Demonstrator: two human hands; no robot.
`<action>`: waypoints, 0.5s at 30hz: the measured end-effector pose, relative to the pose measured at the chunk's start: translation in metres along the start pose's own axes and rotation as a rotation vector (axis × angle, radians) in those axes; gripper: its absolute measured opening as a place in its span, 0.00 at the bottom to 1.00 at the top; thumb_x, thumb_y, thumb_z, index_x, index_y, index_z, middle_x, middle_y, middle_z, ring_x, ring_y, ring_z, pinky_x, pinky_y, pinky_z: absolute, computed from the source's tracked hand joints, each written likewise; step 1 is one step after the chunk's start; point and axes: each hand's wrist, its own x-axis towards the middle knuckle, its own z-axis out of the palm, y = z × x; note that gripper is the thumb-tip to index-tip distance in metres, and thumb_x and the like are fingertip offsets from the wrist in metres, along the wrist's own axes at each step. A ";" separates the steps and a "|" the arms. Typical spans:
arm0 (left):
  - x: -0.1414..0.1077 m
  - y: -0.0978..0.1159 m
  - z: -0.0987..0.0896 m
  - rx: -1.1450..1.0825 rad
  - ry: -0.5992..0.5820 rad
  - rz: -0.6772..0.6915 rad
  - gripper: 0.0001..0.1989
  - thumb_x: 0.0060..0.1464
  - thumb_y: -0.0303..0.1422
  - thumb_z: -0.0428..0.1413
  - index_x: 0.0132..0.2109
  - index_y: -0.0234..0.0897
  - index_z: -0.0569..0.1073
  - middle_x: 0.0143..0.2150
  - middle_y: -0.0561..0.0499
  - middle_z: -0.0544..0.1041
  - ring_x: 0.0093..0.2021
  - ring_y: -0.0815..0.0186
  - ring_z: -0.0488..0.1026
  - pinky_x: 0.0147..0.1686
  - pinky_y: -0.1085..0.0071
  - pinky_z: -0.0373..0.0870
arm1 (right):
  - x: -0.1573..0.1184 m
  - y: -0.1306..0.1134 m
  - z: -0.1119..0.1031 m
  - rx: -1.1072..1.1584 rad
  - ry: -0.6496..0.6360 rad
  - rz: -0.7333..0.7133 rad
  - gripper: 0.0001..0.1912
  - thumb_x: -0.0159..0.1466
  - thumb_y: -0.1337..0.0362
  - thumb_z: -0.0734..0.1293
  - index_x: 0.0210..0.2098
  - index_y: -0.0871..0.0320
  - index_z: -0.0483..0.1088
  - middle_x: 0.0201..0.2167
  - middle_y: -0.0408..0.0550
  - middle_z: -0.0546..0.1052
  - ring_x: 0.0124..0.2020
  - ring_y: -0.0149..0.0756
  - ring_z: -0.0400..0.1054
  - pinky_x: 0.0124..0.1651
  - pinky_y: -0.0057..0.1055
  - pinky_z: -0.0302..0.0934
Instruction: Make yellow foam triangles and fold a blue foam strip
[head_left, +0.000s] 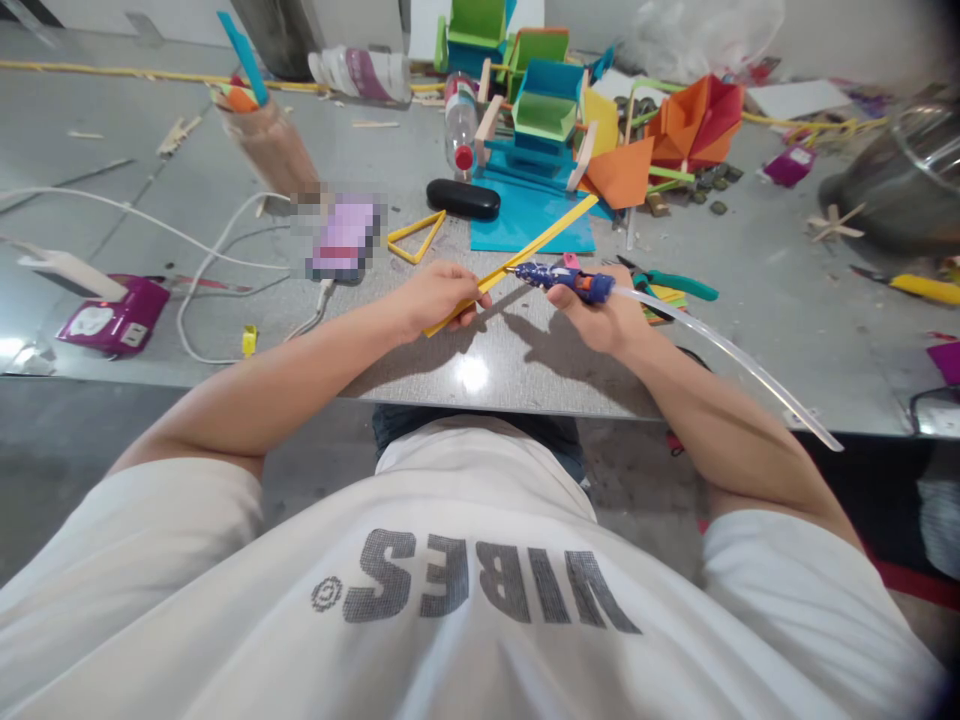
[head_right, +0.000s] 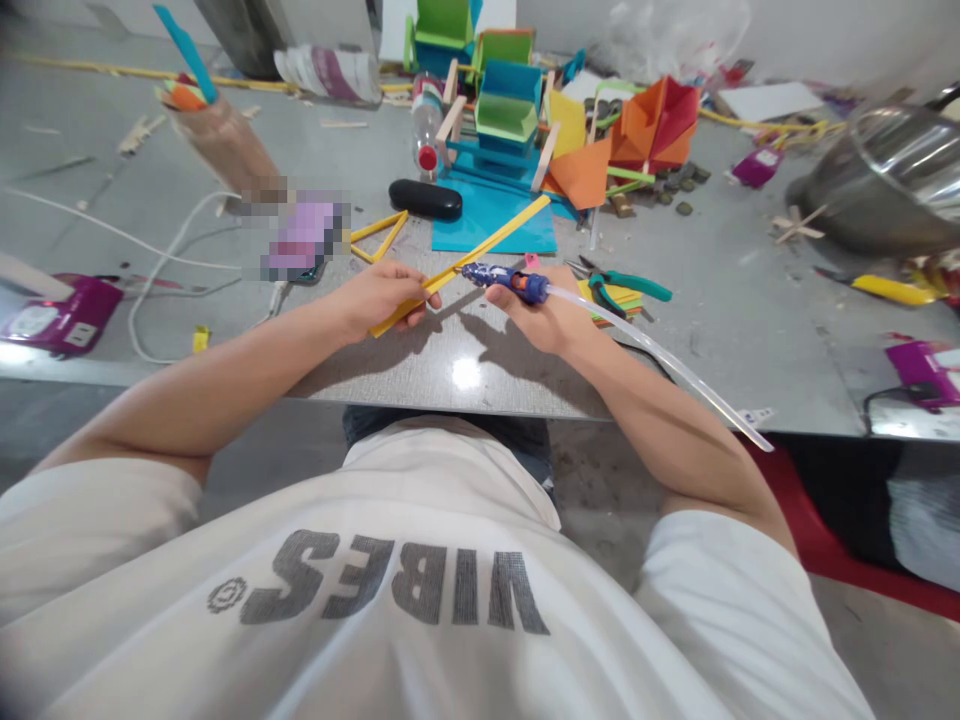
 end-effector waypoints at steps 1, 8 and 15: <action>0.000 0.000 0.000 -0.001 -0.002 0.000 0.15 0.66 0.21 0.54 0.32 0.33 0.80 0.18 0.52 0.72 0.18 0.71 0.64 0.22 0.74 0.61 | 0.000 0.000 -0.001 -0.007 0.001 0.006 0.41 0.70 0.22 0.63 0.23 0.52 0.63 0.21 0.45 0.58 0.29 0.39 0.56 0.34 0.39 0.46; 0.000 0.000 -0.001 0.005 -0.014 -0.006 0.14 0.68 0.21 0.55 0.33 0.33 0.80 0.19 0.53 0.72 0.18 0.72 0.65 0.23 0.74 0.62 | 0.002 0.000 -0.005 -0.047 0.020 0.025 0.42 0.68 0.20 0.61 0.23 0.51 0.56 0.21 0.45 0.58 0.29 0.39 0.53 0.35 0.40 0.45; 0.000 0.001 -0.001 0.010 -0.011 -0.005 0.16 0.68 0.20 0.53 0.33 0.33 0.80 0.18 0.52 0.72 0.18 0.71 0.64 0.22 0.73 0.61 | 0.003 -0.002 -0.007 -0.022 0.013 0.024 0.44 0.66 0.16 0.59 0.24 0.51 0.57 0.21 0.45 0.61 0.28 0.39 0.54 0.34 0.40 0.46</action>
